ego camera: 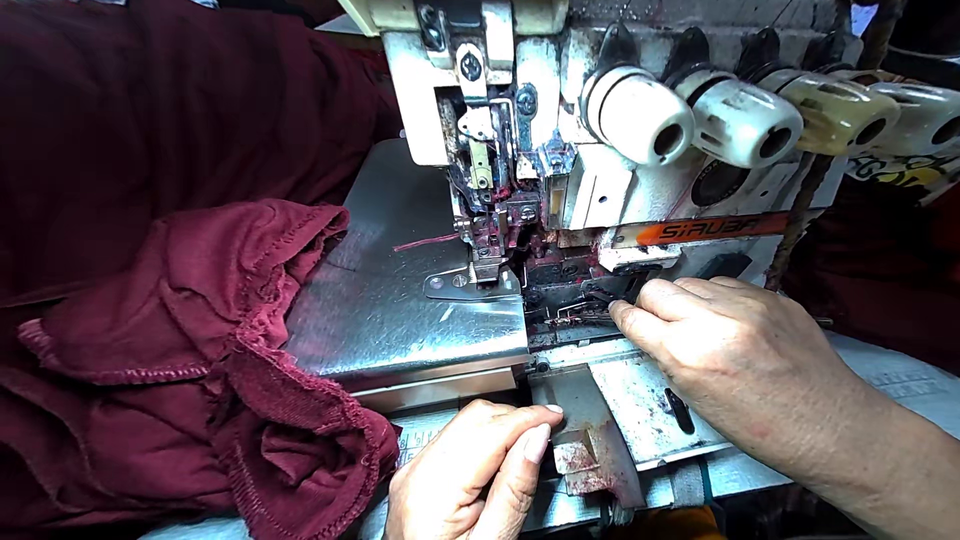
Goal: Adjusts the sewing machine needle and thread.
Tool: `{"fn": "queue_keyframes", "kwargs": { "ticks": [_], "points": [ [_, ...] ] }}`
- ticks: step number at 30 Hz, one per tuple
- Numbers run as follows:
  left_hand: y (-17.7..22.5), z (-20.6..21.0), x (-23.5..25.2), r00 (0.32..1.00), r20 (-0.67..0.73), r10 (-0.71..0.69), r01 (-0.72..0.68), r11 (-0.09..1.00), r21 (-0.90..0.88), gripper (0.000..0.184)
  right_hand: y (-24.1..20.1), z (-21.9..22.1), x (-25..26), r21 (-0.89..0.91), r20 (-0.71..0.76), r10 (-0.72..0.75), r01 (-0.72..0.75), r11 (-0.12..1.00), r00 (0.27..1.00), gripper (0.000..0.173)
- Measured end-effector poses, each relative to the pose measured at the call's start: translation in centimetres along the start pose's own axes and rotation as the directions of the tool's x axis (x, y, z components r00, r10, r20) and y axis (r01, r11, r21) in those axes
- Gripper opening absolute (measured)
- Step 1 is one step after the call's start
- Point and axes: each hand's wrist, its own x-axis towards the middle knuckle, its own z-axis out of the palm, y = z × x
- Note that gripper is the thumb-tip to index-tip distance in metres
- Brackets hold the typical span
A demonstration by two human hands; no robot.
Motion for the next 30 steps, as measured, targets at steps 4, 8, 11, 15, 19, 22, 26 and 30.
{"fn": "queue_keyframes", "kwargs": {
  "ticks": [4,8,11,15,19,22,26,30],
  "points": [
    [-0.02,-0.01,0.00,1.000,-0.003,0.002,-0.002,1.000,0.007,0.024,0.00,-0.01,0.04,0.010,-0.011,-0.002,0.002,1.000,1.000,0.023],
    [-0.16,0.00,-0.03,1.000,-0.004,0.008,-0.008,1.000,0.001,0.024,-0.10,-0.01,0.11,0.010,-0.008,-0.001,0.001,1.000,1.000,0.023],
    [-0.13,-0.01,-0.05,1.000,-0.004,0.003,-0.003,1.000,0.000,0.024,-0.08,-0.02,0.13,0.005,-0.012,0.001,-0.001,1.000,1.000,0.022],
    [-0.17,-0.05,-0.03,1.000,-0.001,0.009,-0.009,1.000,0.007,0.024,0.20,-0.18,-0.05,-0.002,-0.004,0.008,-0.008,1.000,1.000,0.022],
    [-0.19,-0.04,-0.06,1.000,-0.001,0.010,-0.010,1.000,0.020,0.025,0.25,-0.21,-0.11,-0.013,0.002,0.015,-0.014,1.000,1.000,0.022],
    [-0.17,-0.03,-0.05,1.000,-0.004,0.009,-0.009,1.000,0.015,0.025,0.09,-0.22,-0.01,-0.014,-0.002,0.006,-0.006,1.000,1.000,0.022],
    [-0.27,-0.04,-0.05,1.000,-0.003,0.016,-0.016,1.000,0.007,0.025,-0.02,-0.17,0.07,-0.007,0.002,0.005,-0.005,1.000,1.000,0.022],
    [-0.28,-0.02,-0.04,1.000,-0.007,0.016,-0.016,1.000,0.007,0.025,-0.10,-0.07,0.08,-0.005,0.010,0.005,-0.004,1.000,1.000,0.022]
  ]
}}
